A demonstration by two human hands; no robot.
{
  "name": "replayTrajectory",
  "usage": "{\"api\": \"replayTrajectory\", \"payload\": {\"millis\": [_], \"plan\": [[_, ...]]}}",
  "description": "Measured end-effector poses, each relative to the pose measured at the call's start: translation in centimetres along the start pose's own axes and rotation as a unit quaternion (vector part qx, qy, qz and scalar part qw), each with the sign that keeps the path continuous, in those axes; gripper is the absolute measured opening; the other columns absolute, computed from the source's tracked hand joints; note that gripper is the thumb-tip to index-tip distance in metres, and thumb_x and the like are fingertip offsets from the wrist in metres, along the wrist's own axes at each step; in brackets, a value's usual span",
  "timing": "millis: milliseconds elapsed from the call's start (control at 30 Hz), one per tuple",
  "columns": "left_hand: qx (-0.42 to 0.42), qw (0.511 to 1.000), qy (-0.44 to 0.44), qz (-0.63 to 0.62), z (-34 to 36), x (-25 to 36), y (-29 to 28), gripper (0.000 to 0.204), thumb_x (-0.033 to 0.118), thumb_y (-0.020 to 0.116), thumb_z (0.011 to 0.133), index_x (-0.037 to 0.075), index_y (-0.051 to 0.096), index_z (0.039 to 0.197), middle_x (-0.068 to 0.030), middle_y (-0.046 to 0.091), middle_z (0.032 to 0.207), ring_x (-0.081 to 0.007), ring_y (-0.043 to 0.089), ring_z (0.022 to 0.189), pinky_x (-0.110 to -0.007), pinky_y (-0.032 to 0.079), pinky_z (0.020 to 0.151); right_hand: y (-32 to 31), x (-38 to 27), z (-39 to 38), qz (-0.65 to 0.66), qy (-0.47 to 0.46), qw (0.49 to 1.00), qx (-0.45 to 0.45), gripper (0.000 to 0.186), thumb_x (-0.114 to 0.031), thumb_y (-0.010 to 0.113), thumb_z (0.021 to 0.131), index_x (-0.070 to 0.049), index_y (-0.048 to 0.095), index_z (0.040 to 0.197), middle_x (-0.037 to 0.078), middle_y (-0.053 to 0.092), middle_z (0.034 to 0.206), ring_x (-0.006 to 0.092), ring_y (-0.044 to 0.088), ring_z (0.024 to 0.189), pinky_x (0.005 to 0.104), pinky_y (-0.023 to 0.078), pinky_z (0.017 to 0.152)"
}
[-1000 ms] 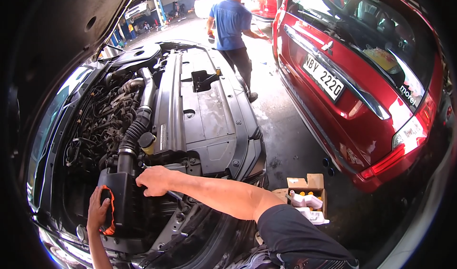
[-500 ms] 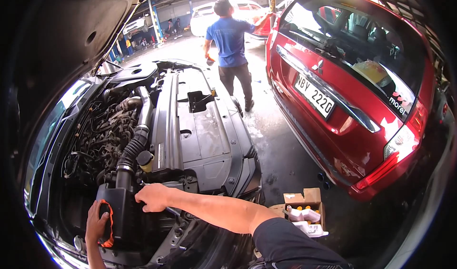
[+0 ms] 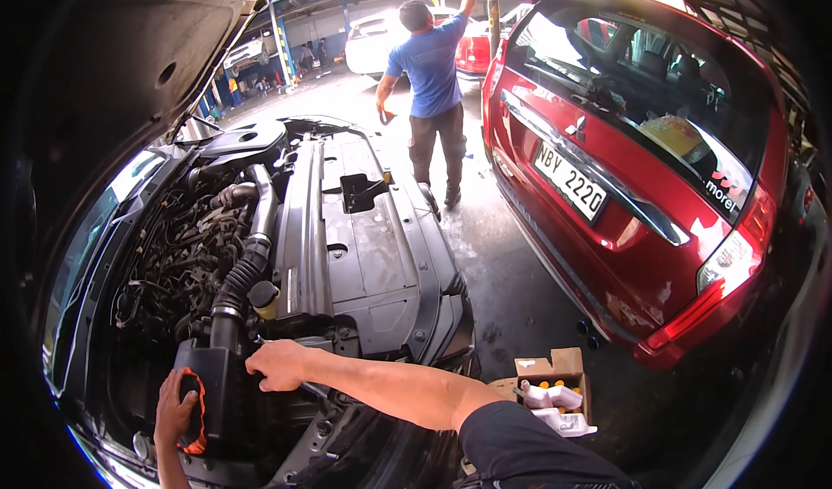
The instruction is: Inspecting the air filter housing and engine components in a vehicle engine bay.
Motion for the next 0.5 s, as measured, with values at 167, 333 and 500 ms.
{"api": "replayTrajectory", "payload": {"millis": [167,333,500], "plan": [[0.006,1.0,-0.002,-0.004,-0.35,-0.29,-0.05,0.064,0.037,0.059,0.092,0.005,0.045,0.146,-0.0263,0.04,0.152,-0.0424,0.035,0.142,-0.047,0.027,0.119,0.2,-0.21,0.15,0.005,0.003,1.0,0.004,0.043,-0.027,0.07,0.083,-0.006,0.063,0.12,0.013,0.069,0.104,0.0342,0.064,0.105,0.0458,0.051,0.09],[0.011,1.0,0.012,0.002,-0.05,-0.54,0.13,0.066,0.043,0.058,0.093,0.004,0.046,0.145,-0.0269,0.042,0.151,-0.0433,0.037,0.141,-0.048,0.028,0.118,0.08,-0.03,0.07,0.015,0.01,1.0,0.007,0.042,-0.028,0.07,0.082,-0.007,0.065,0.118,0.015,0.071,0.107,0.035,0.065,0.106,0.046,0.052,0.091],[0.013,1.0,0.01,0.002,-0.19,-0.49,0.02,0.066,0.043,0.058,0.094,0.004,0.046,0.145,-0.0268,0.042,0.15,-0.0433,0.037,0.141,-0.048,0.028,0.118,0.3,0.04,0.23,0.001,-0.005,1.0,0.01,0.042,-0.024,0.07,0.084,-0.006,0.062,0.121,0.009,0.068,0.098,0.0323,0.064,0.101,0.0451,0.051,0.086]]}}
Point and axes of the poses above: each hand's wrist, its own z-axis towards the middle knuckle, its own y-axis out of the palm, x = y × z, the point moved 3 cm from there along z, towards the middle knuckle
